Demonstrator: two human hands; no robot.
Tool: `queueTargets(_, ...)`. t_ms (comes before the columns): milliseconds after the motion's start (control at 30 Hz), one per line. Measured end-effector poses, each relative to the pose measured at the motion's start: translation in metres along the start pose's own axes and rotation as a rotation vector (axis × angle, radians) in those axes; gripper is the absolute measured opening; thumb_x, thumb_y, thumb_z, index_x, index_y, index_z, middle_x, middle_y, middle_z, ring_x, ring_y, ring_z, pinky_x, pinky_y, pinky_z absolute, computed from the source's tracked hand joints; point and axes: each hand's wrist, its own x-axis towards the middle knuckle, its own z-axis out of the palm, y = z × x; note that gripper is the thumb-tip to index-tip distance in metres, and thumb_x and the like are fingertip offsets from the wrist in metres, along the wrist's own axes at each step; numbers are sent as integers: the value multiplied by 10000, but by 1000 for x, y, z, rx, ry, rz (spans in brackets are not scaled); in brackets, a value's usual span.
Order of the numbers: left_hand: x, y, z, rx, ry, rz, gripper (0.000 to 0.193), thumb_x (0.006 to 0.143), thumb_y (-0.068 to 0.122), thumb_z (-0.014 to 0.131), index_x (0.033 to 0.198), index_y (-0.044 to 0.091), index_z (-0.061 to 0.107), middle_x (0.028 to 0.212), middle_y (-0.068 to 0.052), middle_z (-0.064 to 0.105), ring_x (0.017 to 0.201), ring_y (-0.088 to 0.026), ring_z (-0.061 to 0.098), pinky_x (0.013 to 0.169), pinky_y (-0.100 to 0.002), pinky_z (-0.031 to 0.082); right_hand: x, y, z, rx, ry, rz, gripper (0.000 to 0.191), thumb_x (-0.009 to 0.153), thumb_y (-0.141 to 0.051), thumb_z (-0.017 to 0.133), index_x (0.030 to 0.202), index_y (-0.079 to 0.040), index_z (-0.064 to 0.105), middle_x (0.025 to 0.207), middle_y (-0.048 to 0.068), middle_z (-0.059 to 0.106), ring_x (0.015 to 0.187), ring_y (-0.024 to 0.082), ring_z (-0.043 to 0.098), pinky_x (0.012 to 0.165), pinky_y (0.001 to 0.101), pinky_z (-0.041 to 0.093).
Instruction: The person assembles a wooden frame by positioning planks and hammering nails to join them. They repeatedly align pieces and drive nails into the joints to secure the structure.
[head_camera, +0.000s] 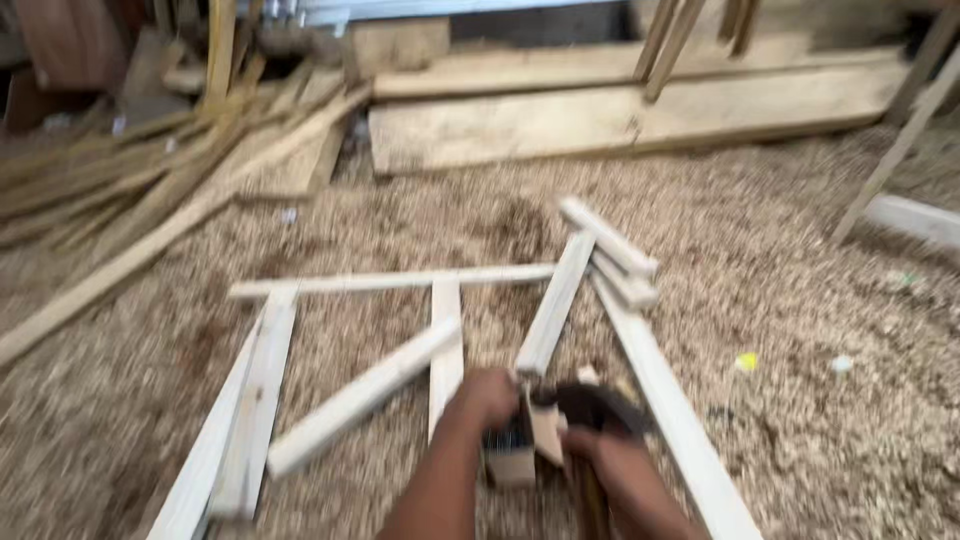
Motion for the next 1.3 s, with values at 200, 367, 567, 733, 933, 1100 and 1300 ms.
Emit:
queueTargets(200, 0, 16, -8, -138, 24, -4, 211, 952, 94, 599, 971, -33, 767, 853, -172, 761, 720, -238, 749, 658, -378, 592, 11, -12, 3, 75, -3, -192, 545, 719, 4, 770, 1251, -79, 685, 844, 109, 719, 689, 215, 663, 639, 386, 544)
queueTargets(367, -34, 20, -26, -318, 1, -21, 241, 996, 134, 588, 919, -36, 742, 787, -155, 743, 628, -185, 688, 554, -348, 545, 0, -10, 11, 98, -29, -52, 380, 799, -36, 694, 1177, -81, 685, 751, 144, 636, 619, 247, 596, 573, 407, 497)
queueTargets(567, -67, 25, -39, -360, 113, -62, 236, 959, 233, 649, 885, 42, 767, 735, -83, 722, 593, -150, 664, 578, -341, 537, -8, 0, 40, 197, -14, 35, 224, 867, -116, 664, 999, 64, 644, 734, 132, 608, 630, 242, 573, 575, 391, 461)
queueTargets(733, -94, 8, -74, -215, 195, -125, 259, 937, 256, 691, 807, 51, 782, 677, -110, 676, 579, -167, 607, 588, -386, 470, -31, -3, 76, 265, -28, -41, 182, 835, -60, 644, 1006, -4, 617, 761, 82, 598, 688, 211, 579, 614, 389, 462)
queueTargets(933, -120, -37, -93, -370, 208, -41, 274, 932, 212, 636, 833, -6, 768, 621, -94, 706, 549, -176, 660, 527, -335, 512, -67, -18, 116, 268, -132, 104, 279, 885, -146, 670, 1069, 62, 697, 845, 112, 703, 715, 175, 606, 638, 326, 488)
queueTargets(1100, -125, -45, -111, -302, 140, -75, 239, 935, 187, 623, 875, 8, 769, 613, -97, 680, 535, -164, 625, 503, -337, 480, -89, -26, 116, 330, -149, -115, 306, 817, -153, 736, 1082, -48, 625, 843, 84, 693, 687, 154, 575, 606, 332, 459)
queueTargets(1300, -141, -47, -100, -354, 124, 13, 272, 950, 179, 611, 848, -16, 770, 604, -97, 659, 535, -167, 591, 523, -330, 501, -97, -31, 126, 311, -205, -140, 280, 846, -208, 693, 1083, -60, 702, 836, 104, 744, 686, 152, 524, 634, 321, 433)
